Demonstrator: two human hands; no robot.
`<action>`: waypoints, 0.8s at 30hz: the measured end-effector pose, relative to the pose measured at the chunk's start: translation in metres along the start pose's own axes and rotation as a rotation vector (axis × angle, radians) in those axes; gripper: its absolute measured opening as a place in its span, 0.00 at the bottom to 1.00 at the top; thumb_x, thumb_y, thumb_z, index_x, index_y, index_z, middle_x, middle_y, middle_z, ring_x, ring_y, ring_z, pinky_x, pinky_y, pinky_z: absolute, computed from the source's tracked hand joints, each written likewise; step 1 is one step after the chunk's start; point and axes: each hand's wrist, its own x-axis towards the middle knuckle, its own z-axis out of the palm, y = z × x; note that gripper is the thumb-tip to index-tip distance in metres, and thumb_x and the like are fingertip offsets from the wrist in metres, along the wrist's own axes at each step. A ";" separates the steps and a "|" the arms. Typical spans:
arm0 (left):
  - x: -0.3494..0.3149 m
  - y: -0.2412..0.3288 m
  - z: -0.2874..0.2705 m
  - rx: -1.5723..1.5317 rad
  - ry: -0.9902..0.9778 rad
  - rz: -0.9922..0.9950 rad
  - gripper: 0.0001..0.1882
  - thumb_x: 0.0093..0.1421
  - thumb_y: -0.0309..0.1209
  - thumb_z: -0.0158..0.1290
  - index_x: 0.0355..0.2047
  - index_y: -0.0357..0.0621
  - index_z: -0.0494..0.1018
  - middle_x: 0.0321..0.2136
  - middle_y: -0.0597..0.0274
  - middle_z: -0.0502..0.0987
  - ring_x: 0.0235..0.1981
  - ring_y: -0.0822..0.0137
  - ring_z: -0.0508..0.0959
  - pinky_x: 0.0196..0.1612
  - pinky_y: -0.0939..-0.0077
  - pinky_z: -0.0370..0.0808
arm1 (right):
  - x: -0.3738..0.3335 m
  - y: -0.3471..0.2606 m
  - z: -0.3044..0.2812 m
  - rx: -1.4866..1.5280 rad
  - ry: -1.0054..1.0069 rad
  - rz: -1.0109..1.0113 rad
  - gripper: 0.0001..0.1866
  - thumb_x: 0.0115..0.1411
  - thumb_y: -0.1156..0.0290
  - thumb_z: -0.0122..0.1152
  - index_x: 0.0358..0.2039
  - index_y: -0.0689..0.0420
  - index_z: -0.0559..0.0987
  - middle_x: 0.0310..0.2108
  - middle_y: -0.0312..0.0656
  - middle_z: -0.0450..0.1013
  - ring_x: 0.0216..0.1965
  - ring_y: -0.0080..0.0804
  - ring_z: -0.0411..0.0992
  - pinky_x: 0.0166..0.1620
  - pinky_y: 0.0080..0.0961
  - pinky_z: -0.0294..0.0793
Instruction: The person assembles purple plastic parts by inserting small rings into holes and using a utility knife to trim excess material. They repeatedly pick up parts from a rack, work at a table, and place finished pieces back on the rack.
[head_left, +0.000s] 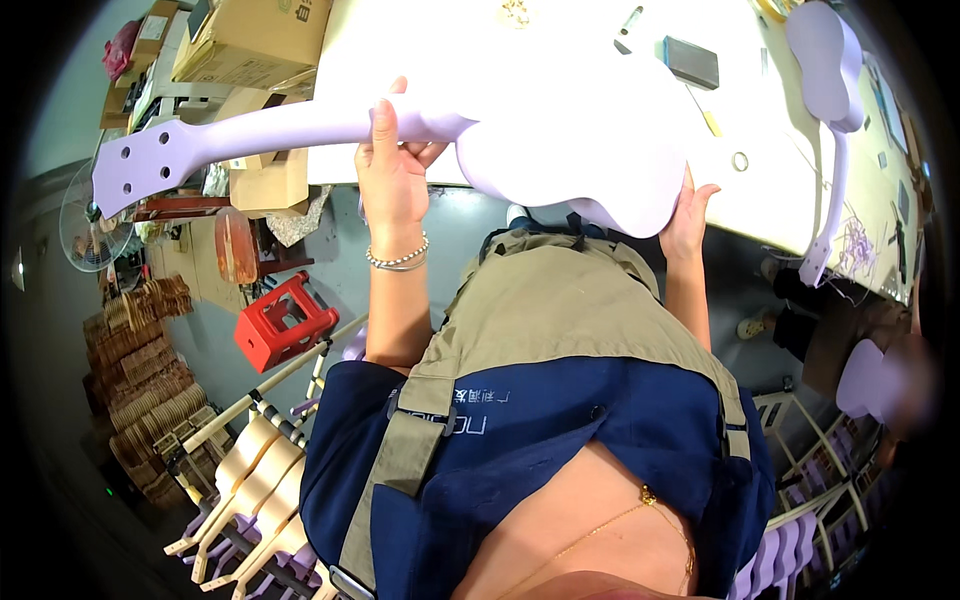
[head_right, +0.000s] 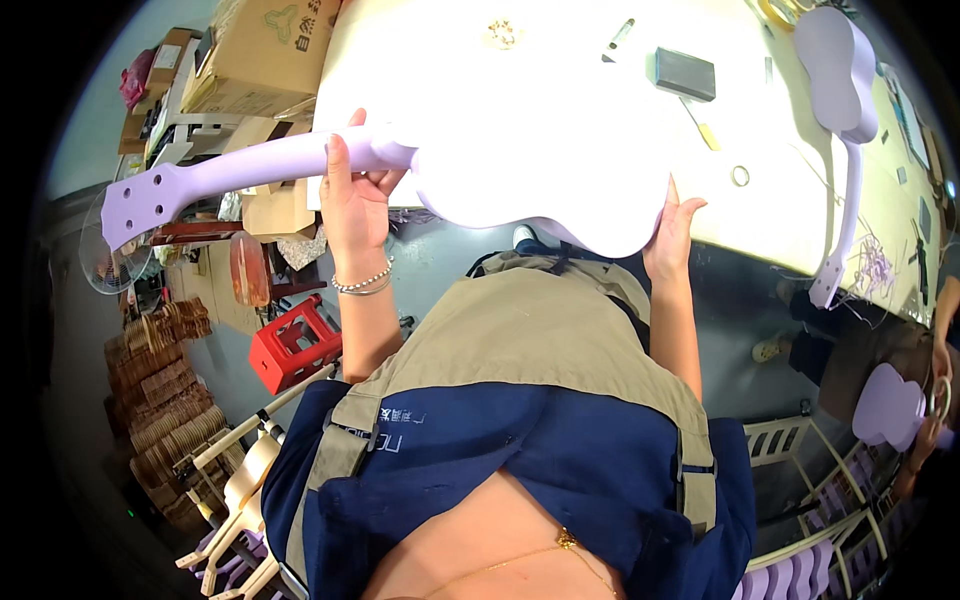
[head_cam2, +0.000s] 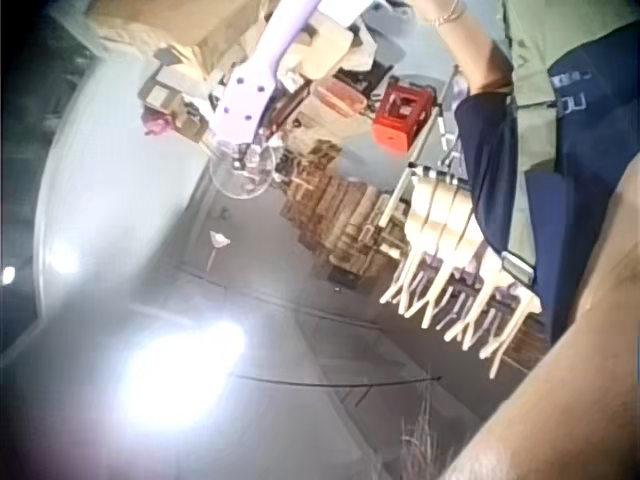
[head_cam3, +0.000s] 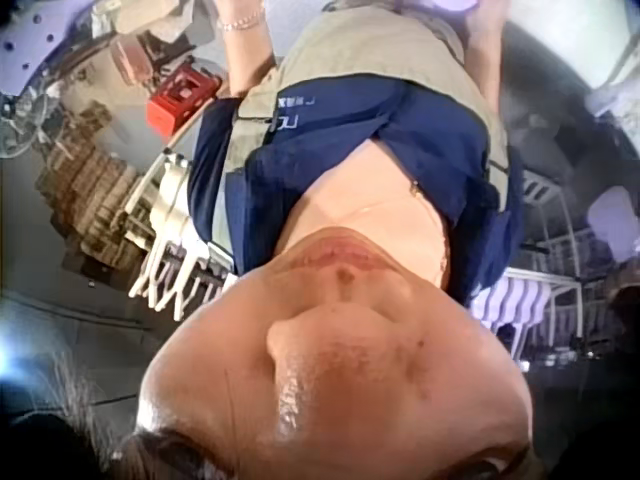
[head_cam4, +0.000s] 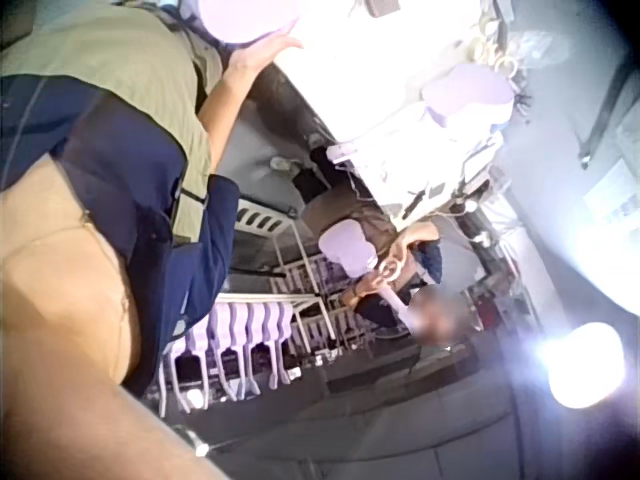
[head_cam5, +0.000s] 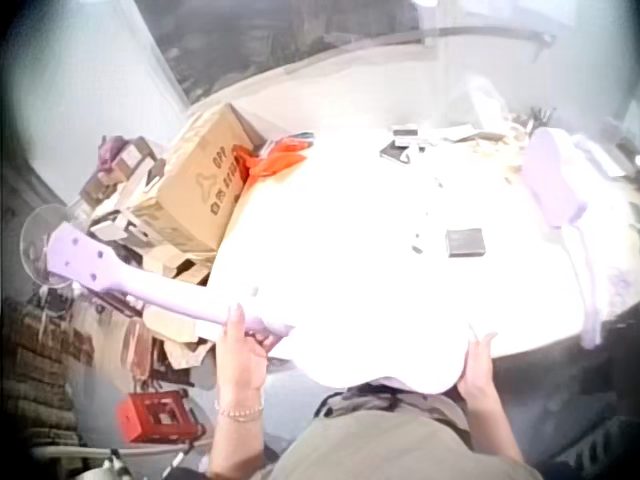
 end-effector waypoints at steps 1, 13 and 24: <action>-0.002 0.001 0.001 -0.004 -0.012 0.007 0.28 0.62 0.44 0.40 0.53 0.33 0.57 0.43 0.47 0.69 0.43 0.57 0.74 0.46 0.64 0.73 | -0.001 0.000 0.001 -0.006 -0.008 -0.007 0.47 0.54 0.34 0.15 0.60 0.64 0.48 0.60 0.45 0.50 0.61 0.36 0.48 0.61 0.31 0.44; -0.011 0.020 0.016 0.129 -0.014 0.280 0.26 0.61 0.37 0.44 0.55 0.33 0.55 0.40 0.43 0.72 0.34 0.66 0.77 0.33 0.76 0.78 | 0.005 -0.016 -0.009 -0.106 -0.036 0.246 0.36 0.60 0.46 0.41 0.55 0.67 0.57 0.53 0.47 0.61 0.52 0.34 0.61 0.54 0.27 0.60; -0.020 0.023 0.036 0.396 0.092 0.462 0.16 0.53 0.30 0.57 0.35 0.29 0.70 0.24 0.65 0.75 0.22 0.81 0.70 0.26 0.91 0.66 | 0.001 -0.009 -0.010 -0.010 -0.089 0.599 0.28 0.61 0.53 0.43 0.54 0.61 0.63 0.50 0.45 0.65 0.48 0.31 0.66 0.49 0.22 0.65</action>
